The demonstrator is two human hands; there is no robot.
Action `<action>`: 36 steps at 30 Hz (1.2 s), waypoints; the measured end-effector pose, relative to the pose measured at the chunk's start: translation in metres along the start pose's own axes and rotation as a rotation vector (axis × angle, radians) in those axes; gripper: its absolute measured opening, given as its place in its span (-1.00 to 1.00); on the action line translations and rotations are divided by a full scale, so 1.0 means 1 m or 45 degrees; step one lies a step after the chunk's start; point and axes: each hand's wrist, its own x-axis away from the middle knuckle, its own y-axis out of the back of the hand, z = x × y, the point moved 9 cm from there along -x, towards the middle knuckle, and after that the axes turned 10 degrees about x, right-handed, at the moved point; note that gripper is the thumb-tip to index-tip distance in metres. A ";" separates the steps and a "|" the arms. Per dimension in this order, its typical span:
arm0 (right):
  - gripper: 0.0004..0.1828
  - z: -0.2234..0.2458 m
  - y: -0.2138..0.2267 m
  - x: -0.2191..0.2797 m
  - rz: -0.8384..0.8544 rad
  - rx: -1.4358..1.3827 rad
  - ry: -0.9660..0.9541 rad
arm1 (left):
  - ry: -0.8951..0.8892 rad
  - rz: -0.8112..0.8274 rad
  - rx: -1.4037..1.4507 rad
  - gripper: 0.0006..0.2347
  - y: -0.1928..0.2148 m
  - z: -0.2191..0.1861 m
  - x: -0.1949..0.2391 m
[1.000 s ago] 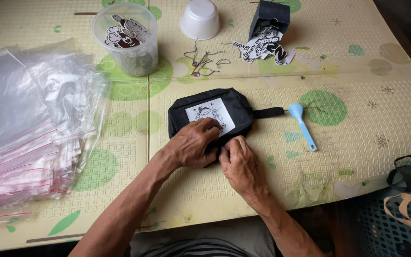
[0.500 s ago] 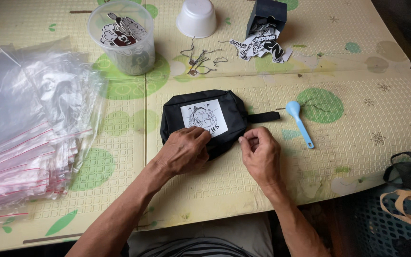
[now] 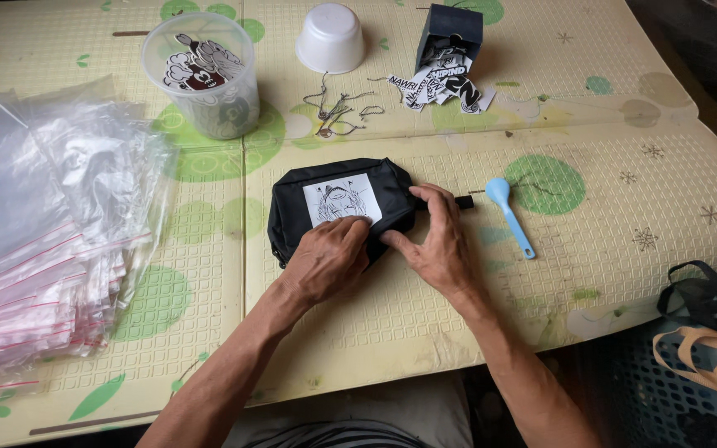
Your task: The person uses a blue plastic tool to rub a white sticker on a black shoulder bag, then attaches several small metal charms and a rectangular tag to the bag's strap. The person works at a table with plastic bags, a container of charms, and a box of tags nearby.
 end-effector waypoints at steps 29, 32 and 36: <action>-0.38 -0.017 -0.019 -0.021 0.276 -0.033 -0.337 | 0.197 0.094 0.142 -0.71 0.001 0.018 -0.027; -0.34 -0.013 -0.025 -0.018 0.254 0.088 -0.320 | 0.192 0.048 0.142 -0.78 0.003 0.015 -0.023; -0.48 -0.007 -0.024 -0.023 0.129 0.148 -0.227 | 0.238 0.029 0.158 -0.86 0.001 0.017 -0.020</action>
